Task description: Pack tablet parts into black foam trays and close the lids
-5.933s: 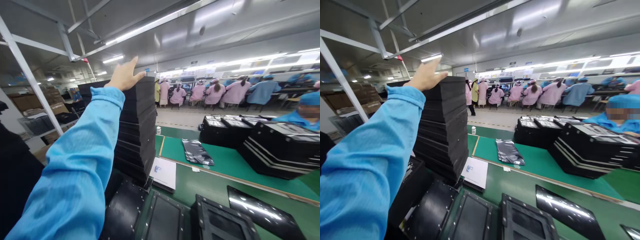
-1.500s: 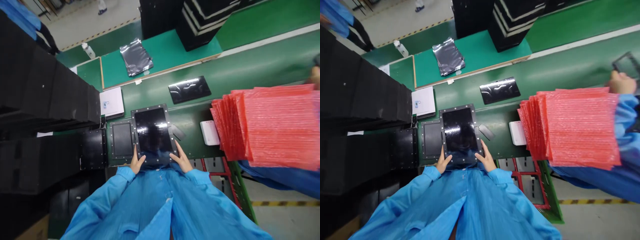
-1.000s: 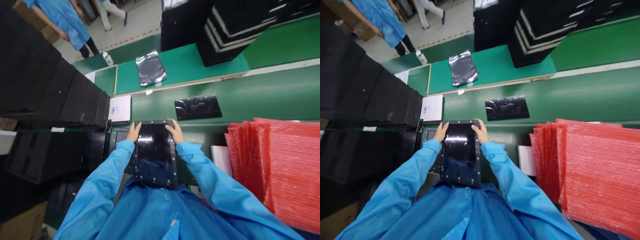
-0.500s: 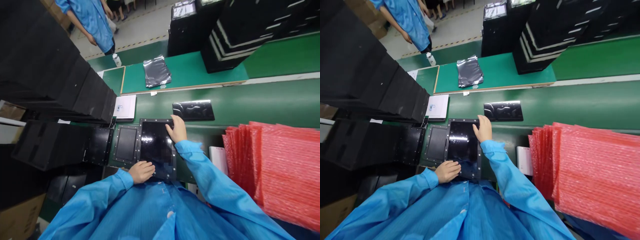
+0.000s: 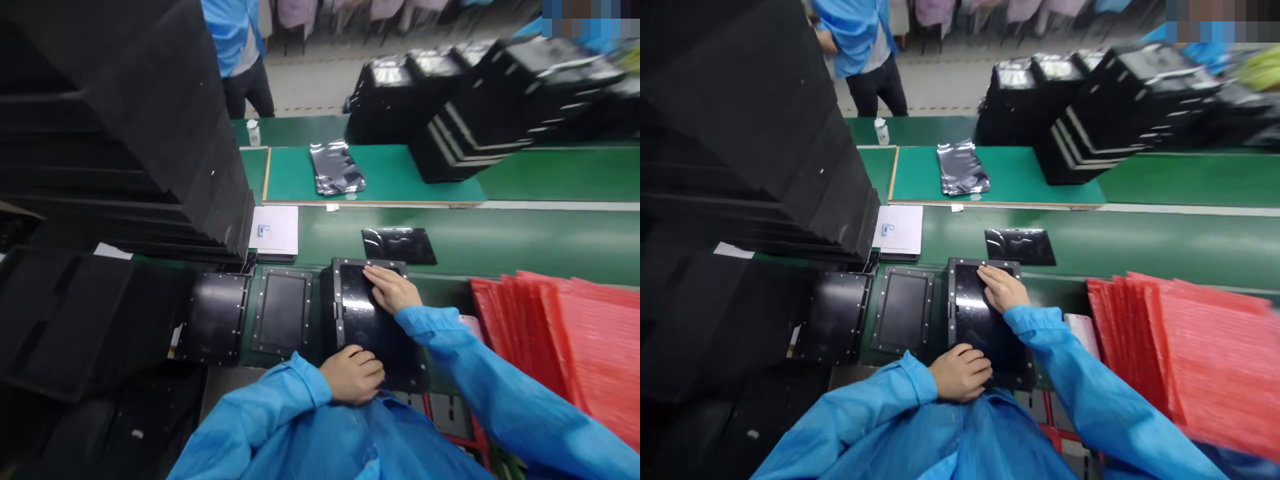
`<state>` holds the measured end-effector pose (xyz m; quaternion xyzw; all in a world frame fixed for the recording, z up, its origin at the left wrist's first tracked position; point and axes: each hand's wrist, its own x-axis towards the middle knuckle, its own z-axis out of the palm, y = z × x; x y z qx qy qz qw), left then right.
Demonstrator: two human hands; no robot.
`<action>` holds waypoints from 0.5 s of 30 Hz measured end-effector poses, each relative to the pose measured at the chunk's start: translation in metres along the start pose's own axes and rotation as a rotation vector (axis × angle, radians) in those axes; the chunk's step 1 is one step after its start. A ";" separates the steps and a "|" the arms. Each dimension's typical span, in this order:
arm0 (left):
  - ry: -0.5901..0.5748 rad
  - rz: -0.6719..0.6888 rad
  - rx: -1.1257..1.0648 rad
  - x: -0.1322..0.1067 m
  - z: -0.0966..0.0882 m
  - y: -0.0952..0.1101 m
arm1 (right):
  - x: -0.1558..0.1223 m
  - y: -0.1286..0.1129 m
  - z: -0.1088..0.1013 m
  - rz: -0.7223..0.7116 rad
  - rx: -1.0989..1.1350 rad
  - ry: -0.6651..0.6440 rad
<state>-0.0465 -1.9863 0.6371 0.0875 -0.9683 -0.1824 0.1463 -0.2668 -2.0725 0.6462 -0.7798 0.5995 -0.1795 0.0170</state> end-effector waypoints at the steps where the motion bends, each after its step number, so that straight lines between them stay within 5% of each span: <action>1: 0.011 -0.012 -0.029 -0.008 -0.005 -0.004 | -0.005 -0.010 -0.004 0.018 -0.038 -0.016; 4: 0.097 -0.240 -0.140 -0.056 -0.017 -0.030 | -0.035 -0.047 -0.016 0.095 -0.123 -0.065; 9: 0.089 -1.131 -0.175 -0.150 -0.016 -0.093 | -0.130 -0.107 -0.017 0.146 -0.205 -0.086; 11: 0.090 -1.369 -0.211 -0.158 -0.008 -0.105 | -0.161 -0.126 -0.011 0.185 -0.294 -0.087; 15: 0.197 -1.623 -0.380 -0.130 0.004 -0.099 | -0.186 -0.144 0.000 0.227 -0.419 -0.142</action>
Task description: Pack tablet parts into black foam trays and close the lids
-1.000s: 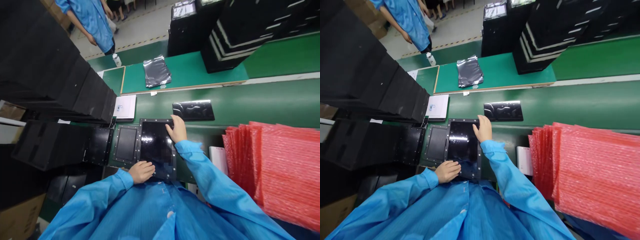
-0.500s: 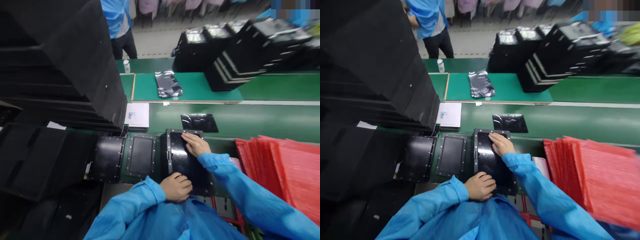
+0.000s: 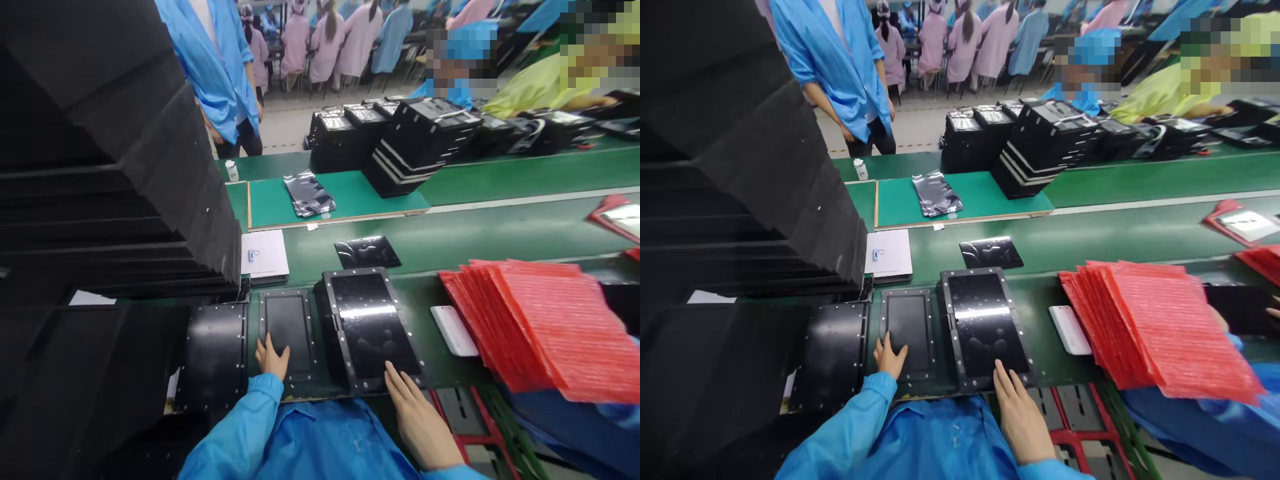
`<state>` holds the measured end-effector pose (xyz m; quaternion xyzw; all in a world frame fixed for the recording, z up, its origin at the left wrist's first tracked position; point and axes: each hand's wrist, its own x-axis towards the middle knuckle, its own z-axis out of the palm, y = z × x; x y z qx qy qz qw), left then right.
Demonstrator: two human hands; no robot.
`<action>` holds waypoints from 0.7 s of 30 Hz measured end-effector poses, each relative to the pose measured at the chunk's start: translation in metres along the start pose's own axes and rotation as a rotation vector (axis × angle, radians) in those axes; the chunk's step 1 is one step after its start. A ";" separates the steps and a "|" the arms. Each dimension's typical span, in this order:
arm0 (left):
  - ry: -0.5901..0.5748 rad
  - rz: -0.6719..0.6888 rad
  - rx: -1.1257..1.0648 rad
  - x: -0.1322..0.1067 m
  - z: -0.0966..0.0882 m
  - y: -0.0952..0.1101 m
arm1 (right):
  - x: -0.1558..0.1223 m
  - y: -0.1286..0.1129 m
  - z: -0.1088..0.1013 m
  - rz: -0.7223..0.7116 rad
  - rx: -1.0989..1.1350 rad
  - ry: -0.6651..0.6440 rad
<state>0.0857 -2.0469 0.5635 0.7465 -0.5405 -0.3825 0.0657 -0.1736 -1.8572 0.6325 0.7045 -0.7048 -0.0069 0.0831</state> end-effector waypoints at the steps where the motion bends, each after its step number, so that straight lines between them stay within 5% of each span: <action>1: 0.005 -0.050 -0.058 -0.004 0.004 0.005 | 0.000 0.001 -0.001 -0.008 0.002 -0.021; 3: 0.016 -0.071 -0.193 -0.012 0.007 0.010 | 0.003 0.009 -0.006 -0.031 0.052 -0.085; 8: -0.096 0.216 -0.561 -0.014 -0.010 0.013 | 0.025 0.034 -0.029 -0.046 0.366 -0.187; 12: -0.216 0.249 -0.581 -0.036 -0.030 0.046 | 0.056 0.031 -0.037 0.006 0.857 -0.154; 14: -0.160 0.457 -0.467 -0.075 -0.027 0.070 | 0.073 0.024 -0.036 0.064 1.271 -0.215; 17: -0.096 0.840 -0.054 -0.144 0.005 0.112 | 0.093 0.020 -0.030 0.283 1.802 -0.309; 21: -0.099 1.019 0.397 -0.184 0.054 0.159 | 0.100 0.038 -0.020 0.612 1.954 -0.227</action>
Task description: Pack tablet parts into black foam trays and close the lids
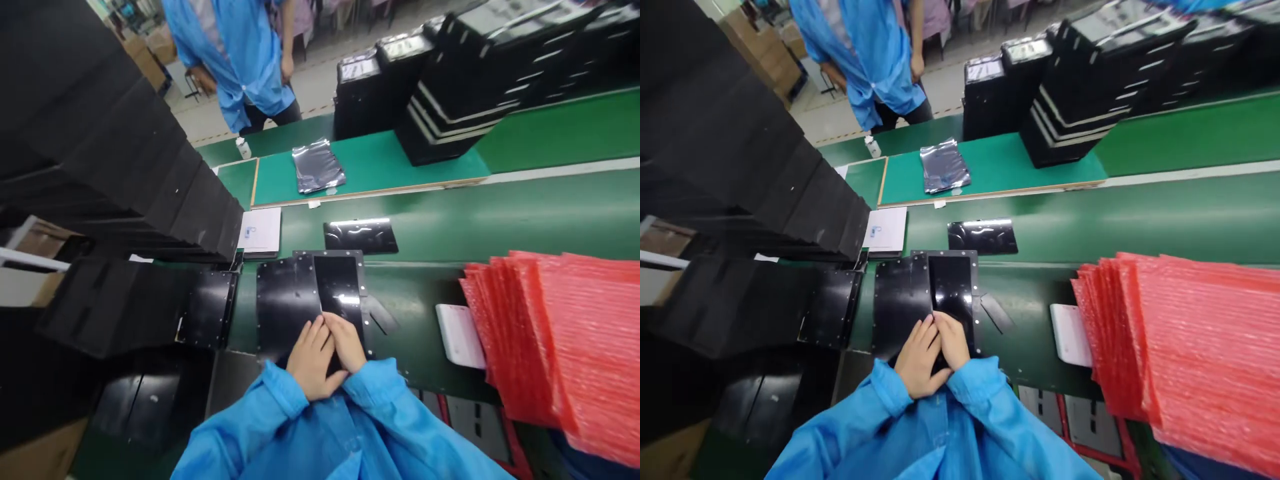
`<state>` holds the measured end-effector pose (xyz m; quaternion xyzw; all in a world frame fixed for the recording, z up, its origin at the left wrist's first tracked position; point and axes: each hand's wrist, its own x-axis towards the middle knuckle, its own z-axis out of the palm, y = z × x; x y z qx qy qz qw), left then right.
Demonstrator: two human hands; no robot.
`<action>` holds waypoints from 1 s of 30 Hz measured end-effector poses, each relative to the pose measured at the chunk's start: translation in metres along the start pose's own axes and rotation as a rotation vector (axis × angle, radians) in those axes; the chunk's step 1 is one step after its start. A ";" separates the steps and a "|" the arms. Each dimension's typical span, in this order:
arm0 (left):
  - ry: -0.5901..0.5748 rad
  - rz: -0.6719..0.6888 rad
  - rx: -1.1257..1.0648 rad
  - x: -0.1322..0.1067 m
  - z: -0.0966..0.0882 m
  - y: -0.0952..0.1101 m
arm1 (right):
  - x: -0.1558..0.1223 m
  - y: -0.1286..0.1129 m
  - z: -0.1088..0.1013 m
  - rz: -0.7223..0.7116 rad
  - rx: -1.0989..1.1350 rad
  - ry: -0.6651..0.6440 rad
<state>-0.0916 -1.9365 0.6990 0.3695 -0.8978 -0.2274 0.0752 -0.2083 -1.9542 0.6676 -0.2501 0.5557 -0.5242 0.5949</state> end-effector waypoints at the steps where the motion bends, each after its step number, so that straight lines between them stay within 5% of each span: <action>1: -0.029 0.018 0.036 0.007 0.003 0.006 | 0.000 -0.001 -0.008 0.012 0.017 0.018; 13: -0.100 0.122 0.157 0.063 0.005 0.049 | 0.005 -0.009 -0.079 0.034 0.055 0.081; 17: -0.108 0.150 0.159 0.076 0.016 0.051 | 0.011 -0.006 -0.099 0.025 0.005 0.131; 21: -0.048 0.234 0.102 0.063 0.011 0.036 | 0.012 -0.008 -0.108 0.076 -0.038 0.066; 26: 0.308 -0.137 -0.016 0.018 -0.012 -0.007 | 0.000 -0.032 -0.105 0.046 -0.198 0.008; 30: 0.428 -0.347 -0.090 -0.005 -0.016 -0.029 | -0.023 -0.055 -0.125 -0.256 -0.380 0.349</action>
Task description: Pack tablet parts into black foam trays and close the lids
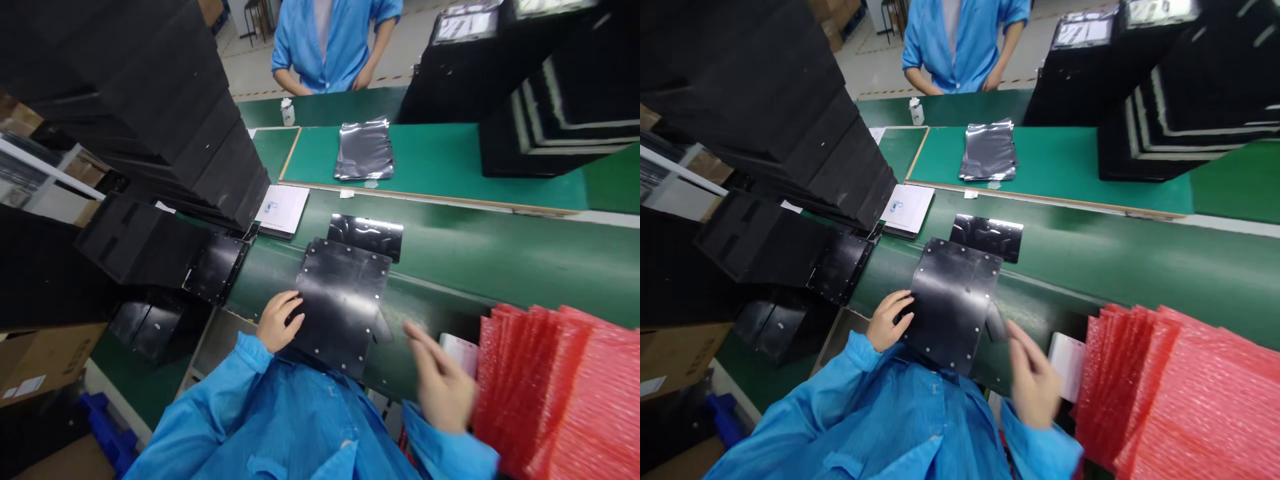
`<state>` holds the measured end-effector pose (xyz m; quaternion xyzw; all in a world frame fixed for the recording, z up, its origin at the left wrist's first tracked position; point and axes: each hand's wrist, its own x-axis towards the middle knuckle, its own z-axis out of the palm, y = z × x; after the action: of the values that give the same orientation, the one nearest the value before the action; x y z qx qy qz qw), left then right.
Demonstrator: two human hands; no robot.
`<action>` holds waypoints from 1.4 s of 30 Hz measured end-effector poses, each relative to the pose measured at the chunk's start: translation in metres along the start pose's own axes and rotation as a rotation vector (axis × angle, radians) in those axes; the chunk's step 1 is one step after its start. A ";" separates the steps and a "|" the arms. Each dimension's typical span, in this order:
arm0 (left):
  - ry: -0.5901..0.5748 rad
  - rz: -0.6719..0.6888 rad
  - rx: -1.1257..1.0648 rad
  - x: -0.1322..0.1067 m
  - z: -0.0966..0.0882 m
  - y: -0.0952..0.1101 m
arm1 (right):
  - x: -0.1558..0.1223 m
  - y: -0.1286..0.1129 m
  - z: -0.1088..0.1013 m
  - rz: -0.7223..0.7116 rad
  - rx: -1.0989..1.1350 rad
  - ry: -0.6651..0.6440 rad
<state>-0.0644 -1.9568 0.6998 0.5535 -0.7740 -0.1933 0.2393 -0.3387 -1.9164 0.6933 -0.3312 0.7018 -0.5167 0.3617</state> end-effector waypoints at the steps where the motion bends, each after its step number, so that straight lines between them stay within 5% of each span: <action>1: 0.001 -0.033 -0.004 -0.003 0.000 -0.004 | 0.001 0.000 -0.006 -0.061 -0.019 0.112; 3: -0.014 -0.120 -0.011 -0.008 0.006 -0.011 | 0.009 0.008 -0.004 -0.117 -0.041 0.176; 8: -0.121 -0.321 -0.153 -0.024 0.035 -0.027 | 0.020 0.047 0.059 -0.090 -0.160 -0.164; 13: -0.215 -0.273 -0.333 -0.048 0.052 -0.038 | 0.007 0.068 0.088 -0.176 -0.241 -0.152; 16: -0.362 -0.098 -0.288 -0.043 0.029 -0.071 | 0.004 0.064 0.083 -0.173 -0.318 -0.134; 18: -0.392 -0.008 -0.187 -0.022 -0.007 -0.119 | -0.001 0.051 0.083 -0.252 -0.418 -0.042; 20: -0.317 -0.078 -0.064 0.007 -0.054 -0.184 | -0.008 0.029 0.098 -0.363 -0.498 0.053; 22: -0.179 -0.375 0.046 0.032 -0.098 -0.253 | -0.017 0.008 0.136 -0.418 -0.500 -0.009; 25: 0.037 -0.856 0.165 0.039 -0.131 -0.324 | -0.032 -0.006 0.230 -0.314 -0.352 -0.412; 28: 0.120 -0.982 0.182 0.007 -0.120 -0.341 | -0.048 0.009 0.336 0.082 -0.218 -0.789; 29: 0.146 -1.010 0.146 -0.008 -0.112 -0.340 | -0.053 0.018 0.365 0.251 -0.240 -0.821; 32: 0.182 -1.057 -0.160 -0.043 -0.092 -0.338 | -0.066 0.039 0.417 0.374 -0.289 -0.807; 34: 0.170 -1.095 -0.462 -0.052 -0.083 -0.338 | -0.072 0.043 0.421 0.379 -0.299 -0.782; 37: 0.175 -1.208 -0.705 -0.043 -0.068 -0.323 | -0.079 0.032 0.391 0.330 -0.318 -0.732; 42: 0.083 -1.040 -0.984 -0.014 -0.036 -0.238 | -0.079 -0.010 0.274 -0.042 -0.402 -0.497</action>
<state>0.1421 -2.0187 0.5928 0.6854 -0.2235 -0.5877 0.3673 -0.0638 -1.9856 0.6602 -0.5268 0.6729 -0.2782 0.4385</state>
